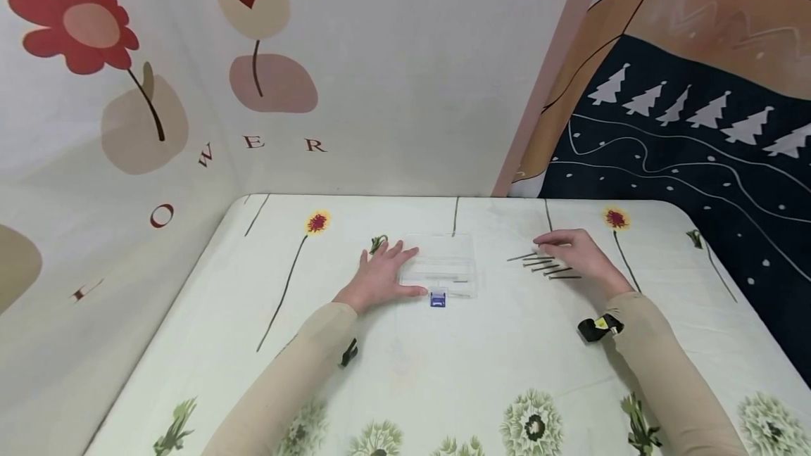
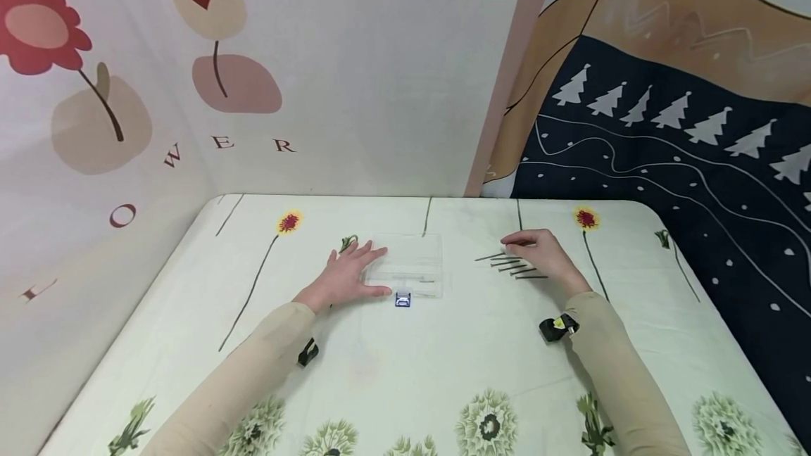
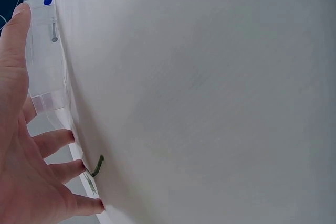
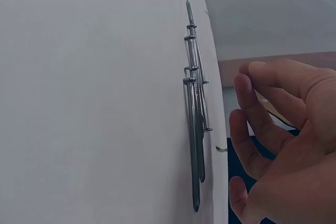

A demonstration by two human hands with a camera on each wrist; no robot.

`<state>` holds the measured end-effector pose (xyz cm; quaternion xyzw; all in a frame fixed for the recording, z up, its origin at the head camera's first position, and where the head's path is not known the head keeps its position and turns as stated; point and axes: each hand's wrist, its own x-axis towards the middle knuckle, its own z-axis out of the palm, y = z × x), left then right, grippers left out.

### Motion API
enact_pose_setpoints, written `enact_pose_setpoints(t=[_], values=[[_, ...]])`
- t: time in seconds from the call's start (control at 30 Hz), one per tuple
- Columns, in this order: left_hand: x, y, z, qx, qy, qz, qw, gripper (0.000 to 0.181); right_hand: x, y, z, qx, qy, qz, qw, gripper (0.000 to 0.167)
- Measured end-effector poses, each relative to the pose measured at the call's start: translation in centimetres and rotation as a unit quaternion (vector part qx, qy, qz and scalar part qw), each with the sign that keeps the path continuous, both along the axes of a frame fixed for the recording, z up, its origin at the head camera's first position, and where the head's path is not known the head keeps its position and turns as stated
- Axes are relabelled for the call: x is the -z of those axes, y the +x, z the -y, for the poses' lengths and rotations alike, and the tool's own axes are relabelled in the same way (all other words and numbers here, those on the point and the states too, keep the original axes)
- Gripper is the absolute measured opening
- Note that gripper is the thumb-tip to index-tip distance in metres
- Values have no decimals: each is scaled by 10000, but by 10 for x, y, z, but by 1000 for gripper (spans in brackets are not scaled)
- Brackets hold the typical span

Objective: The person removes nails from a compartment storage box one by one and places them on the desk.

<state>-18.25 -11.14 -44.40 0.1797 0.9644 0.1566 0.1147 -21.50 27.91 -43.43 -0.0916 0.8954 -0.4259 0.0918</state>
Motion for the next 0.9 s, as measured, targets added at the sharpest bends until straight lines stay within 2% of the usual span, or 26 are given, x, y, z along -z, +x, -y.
enact_pose_setpoints(t=[0.3,0.53,0.9], values=[[2,-1,1,7,-9,13,10000,89,-1,1,6,-37,-159,-80,9998,29],[3,-1,2,48,9,-26,10000,89,6,1,16,-230,-275,-267,9990,30],[2,-1,2,38,82,-23,10000,90,12,-3,39,-373,-421,-200,9982,29]])
